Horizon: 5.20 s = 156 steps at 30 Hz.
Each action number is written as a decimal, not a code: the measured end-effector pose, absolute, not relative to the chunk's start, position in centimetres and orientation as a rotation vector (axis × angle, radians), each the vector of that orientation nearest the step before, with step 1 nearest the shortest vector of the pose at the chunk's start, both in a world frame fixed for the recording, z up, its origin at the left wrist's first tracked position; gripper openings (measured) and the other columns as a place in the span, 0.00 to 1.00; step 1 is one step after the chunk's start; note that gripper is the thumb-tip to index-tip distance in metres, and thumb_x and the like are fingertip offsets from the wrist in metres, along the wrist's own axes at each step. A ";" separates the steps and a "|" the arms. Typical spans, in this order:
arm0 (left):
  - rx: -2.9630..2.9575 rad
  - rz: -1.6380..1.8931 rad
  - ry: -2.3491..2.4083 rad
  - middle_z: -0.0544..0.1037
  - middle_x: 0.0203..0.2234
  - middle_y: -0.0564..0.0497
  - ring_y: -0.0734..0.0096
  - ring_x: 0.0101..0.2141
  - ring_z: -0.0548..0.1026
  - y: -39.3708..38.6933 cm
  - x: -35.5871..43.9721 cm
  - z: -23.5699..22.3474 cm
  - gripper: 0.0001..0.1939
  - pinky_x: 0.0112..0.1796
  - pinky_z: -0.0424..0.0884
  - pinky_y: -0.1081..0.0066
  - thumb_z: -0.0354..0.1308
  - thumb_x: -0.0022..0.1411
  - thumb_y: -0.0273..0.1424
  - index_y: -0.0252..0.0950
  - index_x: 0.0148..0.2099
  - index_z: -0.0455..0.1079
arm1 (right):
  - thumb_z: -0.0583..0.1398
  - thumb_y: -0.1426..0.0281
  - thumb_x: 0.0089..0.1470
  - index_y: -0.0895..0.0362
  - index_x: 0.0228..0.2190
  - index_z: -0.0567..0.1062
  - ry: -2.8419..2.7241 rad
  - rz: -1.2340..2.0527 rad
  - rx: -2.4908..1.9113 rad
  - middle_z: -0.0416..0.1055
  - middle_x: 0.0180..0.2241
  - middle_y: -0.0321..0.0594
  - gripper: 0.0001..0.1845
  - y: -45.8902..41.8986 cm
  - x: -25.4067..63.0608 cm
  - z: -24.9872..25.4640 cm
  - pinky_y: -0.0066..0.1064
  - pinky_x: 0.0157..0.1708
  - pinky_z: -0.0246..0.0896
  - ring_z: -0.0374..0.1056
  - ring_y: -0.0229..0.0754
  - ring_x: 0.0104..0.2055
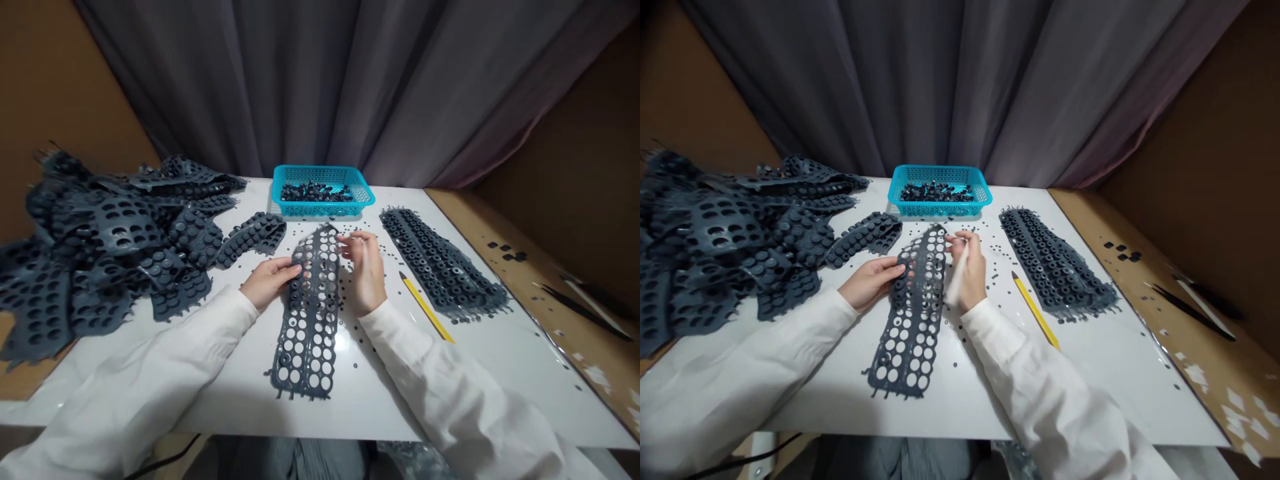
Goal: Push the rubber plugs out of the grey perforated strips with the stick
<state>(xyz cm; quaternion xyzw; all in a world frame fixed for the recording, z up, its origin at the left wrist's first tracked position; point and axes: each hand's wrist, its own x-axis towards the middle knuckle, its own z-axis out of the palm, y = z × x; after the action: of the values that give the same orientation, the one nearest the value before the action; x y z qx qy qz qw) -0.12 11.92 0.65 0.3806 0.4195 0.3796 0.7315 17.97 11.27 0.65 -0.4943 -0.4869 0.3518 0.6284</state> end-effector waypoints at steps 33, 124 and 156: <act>1.080 1.007 1.000 0.80 0.33 0.45 0.63 0.35 0.78 10.6 -0.1 0.0 0.21 0.43 0.73 0.63 0.68 0.44 0.36 0.31 0.41 0.72 | 0.61 0.67 0.50 0.56 0.30 0.79 -1.144 0.865 -1.221 0.74 0.42 0.42 0.07 6.6 15.1 -0.2 0.40 0.51 0.61 0.69 0.43 0.46; 2.254 1.244 1.264 0.73 0.31 0.49 0.70 0.33 0.71 10.4 -0.5 0.8 0.05 0.36 0.68 0.72 0.57 0.54 0.28 0.34 0.35 0.71 | 0.58 0.75 0.51 0.54 0.32 0.78 -1.560 0.335 -1.136 0.76 0.36 0.40 0.09 6.4 15.2 0.8 0.35 0.42 0.69 0.72 0.41 0.40; 2.767 1.192 1.238 0.77 0.27 0.50 0.68 0.31 0.73 10.3 -0.8 0.3 0.04 0.34 0.69 0.69 0.58 0.55 0.29 0.34 0.32 0.71 | 0.57 0.75 0.52 0.57 0.31 0.75 -1.734 0.119 -1.141 0.75 0.34 0.43 0.07 7.1 15.0 -0.3 0.37 0.39 0.68 0.70 0.41 0.38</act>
<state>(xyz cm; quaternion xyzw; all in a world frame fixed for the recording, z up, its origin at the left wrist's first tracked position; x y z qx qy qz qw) -0.75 10.31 0.27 0.8480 0.3795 0.3654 -0.0580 15.00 7.06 -0.29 -0.4732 -0.7189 0.0493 0.5068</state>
